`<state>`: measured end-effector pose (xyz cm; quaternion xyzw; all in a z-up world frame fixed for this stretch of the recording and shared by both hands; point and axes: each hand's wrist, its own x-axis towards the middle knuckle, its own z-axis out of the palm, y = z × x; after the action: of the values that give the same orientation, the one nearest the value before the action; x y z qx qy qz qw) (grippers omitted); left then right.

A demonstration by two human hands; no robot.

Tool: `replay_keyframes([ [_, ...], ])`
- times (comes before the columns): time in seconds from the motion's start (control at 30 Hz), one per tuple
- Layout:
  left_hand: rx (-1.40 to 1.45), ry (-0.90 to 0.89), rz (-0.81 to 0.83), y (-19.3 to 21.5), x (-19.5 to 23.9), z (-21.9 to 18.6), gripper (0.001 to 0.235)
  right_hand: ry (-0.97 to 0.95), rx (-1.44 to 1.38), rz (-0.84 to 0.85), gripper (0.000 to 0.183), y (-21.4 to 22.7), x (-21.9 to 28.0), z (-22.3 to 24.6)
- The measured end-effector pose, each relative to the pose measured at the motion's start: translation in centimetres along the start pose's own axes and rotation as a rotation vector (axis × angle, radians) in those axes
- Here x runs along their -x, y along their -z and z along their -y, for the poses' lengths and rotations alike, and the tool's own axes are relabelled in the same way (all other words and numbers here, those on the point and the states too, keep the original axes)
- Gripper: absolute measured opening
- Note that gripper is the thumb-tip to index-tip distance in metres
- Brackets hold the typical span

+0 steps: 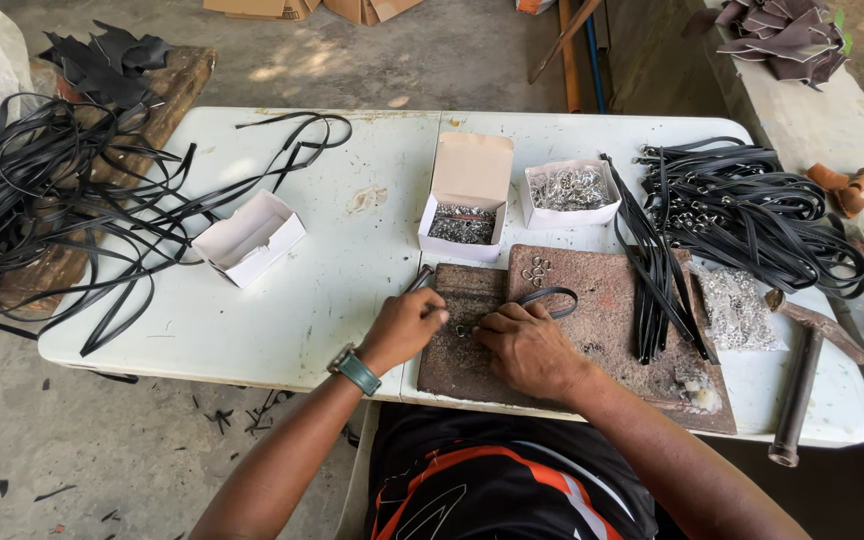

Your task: The person attaches metal eyelets to the ends of black leather straps using a hammer and a metal punch on a wooden block. They repeatedly pick up straps, position them, and strike the eyelets to secure them.

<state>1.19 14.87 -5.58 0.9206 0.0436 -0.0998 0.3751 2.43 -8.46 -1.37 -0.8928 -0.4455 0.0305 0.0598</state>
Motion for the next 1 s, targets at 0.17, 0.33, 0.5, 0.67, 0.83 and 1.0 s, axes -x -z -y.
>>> replay_keyframes([
  [0.17, -0.171, -0.444, -0.163, -2.0, 0.0, -0.2, 0.018, 0.042, 0.015, -0.07, 0.045, -0.2, 0.0, -0.1],
  [0.33, -0.188, -0.538, -0.069, -1.9, -2.7, 0.8, 0.013, 0.032, 0.131, -0.001, 0.039, -0.3, 0.1, 0.3],
  [0.5, -0.233, -0.081, 0.266, -0.8, -5.1, -1.3, 0.03, 0.01, 0.19, 0.112, 0.037, -0.4, -0.2, 0.4],
  [0.67, -0.458, 0.082, 0.462, -0.2, -6.6, -3.9, 0.037, 0.045, 0.152, -0.058, 0.04, -0.6, 0.4, 0.4],
  [0.83, -0.027, 0.192, 0.537, 0.1, -6.2, -2.6, 0.027, 0.018, 0.138, -0.03, 0.04, -0.5, 0.2, 0.8],
  [1.0, 0.01, 0.187, 0.53, -0.7, -6.8, -1.5, 0.031, 0.047, 0.127, -0.039, 0.04, -1.0, 0.3, 0.1],
])
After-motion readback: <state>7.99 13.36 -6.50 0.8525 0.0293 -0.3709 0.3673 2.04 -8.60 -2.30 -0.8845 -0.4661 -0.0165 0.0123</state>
